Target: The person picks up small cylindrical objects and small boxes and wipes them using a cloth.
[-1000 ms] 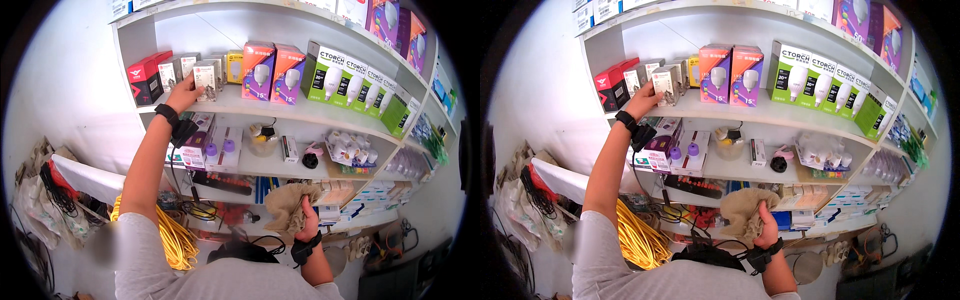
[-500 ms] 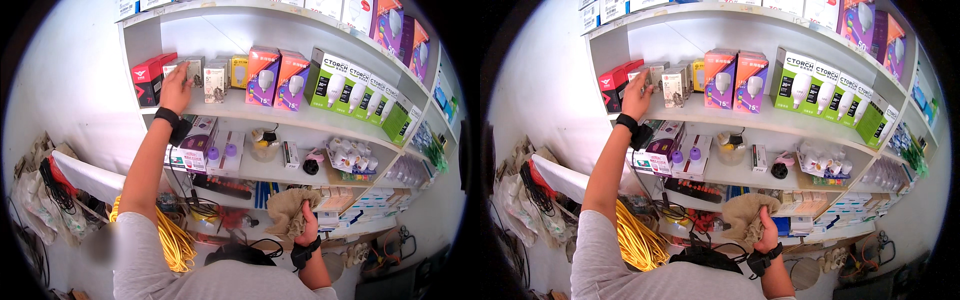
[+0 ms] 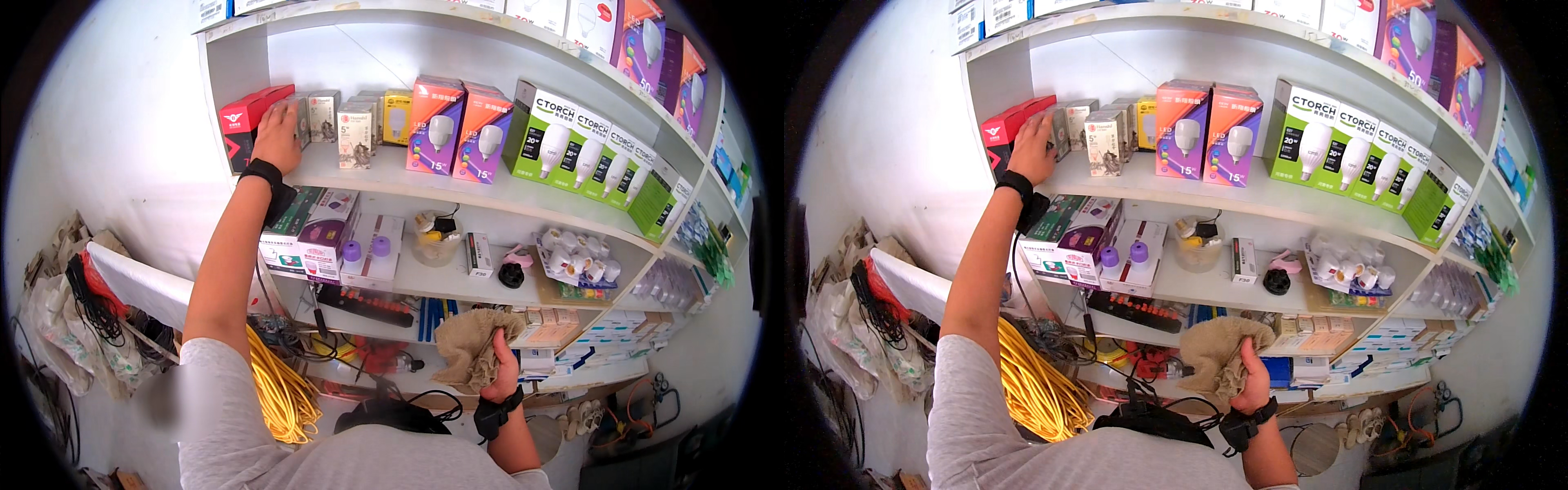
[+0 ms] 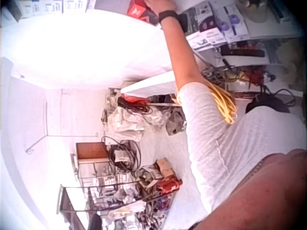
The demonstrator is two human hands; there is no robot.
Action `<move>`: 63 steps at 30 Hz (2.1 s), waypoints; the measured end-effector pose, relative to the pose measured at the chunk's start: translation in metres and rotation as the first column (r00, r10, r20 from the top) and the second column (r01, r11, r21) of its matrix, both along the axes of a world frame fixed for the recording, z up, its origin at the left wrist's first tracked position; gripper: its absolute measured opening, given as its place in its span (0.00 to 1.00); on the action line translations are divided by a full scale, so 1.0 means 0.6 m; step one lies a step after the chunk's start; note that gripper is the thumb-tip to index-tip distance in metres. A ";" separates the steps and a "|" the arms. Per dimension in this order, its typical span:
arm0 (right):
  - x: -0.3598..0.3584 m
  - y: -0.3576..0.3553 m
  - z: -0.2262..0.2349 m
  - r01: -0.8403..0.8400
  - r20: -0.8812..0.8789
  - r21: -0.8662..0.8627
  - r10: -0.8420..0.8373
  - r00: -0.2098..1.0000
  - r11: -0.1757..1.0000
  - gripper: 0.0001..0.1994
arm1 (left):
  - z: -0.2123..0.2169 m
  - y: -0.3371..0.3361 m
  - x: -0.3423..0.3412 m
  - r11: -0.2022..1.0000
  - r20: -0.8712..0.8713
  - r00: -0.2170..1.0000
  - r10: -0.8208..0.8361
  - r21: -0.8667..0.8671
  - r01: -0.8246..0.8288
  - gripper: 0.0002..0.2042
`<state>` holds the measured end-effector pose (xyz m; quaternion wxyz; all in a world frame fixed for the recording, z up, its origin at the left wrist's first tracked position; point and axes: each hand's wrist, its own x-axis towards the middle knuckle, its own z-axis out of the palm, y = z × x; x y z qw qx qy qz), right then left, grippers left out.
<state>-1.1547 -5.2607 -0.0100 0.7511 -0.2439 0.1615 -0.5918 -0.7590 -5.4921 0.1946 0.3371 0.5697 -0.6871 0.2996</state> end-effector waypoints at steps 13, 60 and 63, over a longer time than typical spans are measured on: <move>-0.006 0.002 0.002 0.049 -0.030 0.021 -0.049 0.998 0.999 0.23 | 0.080 -0.024 -0.023 0.975 0.165 0.980 0.111 0.173 -0.139 0.32; 0.092 -0.064 0.027 -0.229 0.000 -0.013 0.229 0.974 0.973 0.24 | -0.166 0.307 -0.185 0.311 -0.679 -0.004 -0.734 -0.341 0.887 0.33; 0.110 -0.067 0.031 -0.298 0.026 -0.004 0.298 0.954 0.955 0.24 | -0.200 0.309 -0.206 0.304 -0.697 0.141 -0.703 -0.116 0.946 0.36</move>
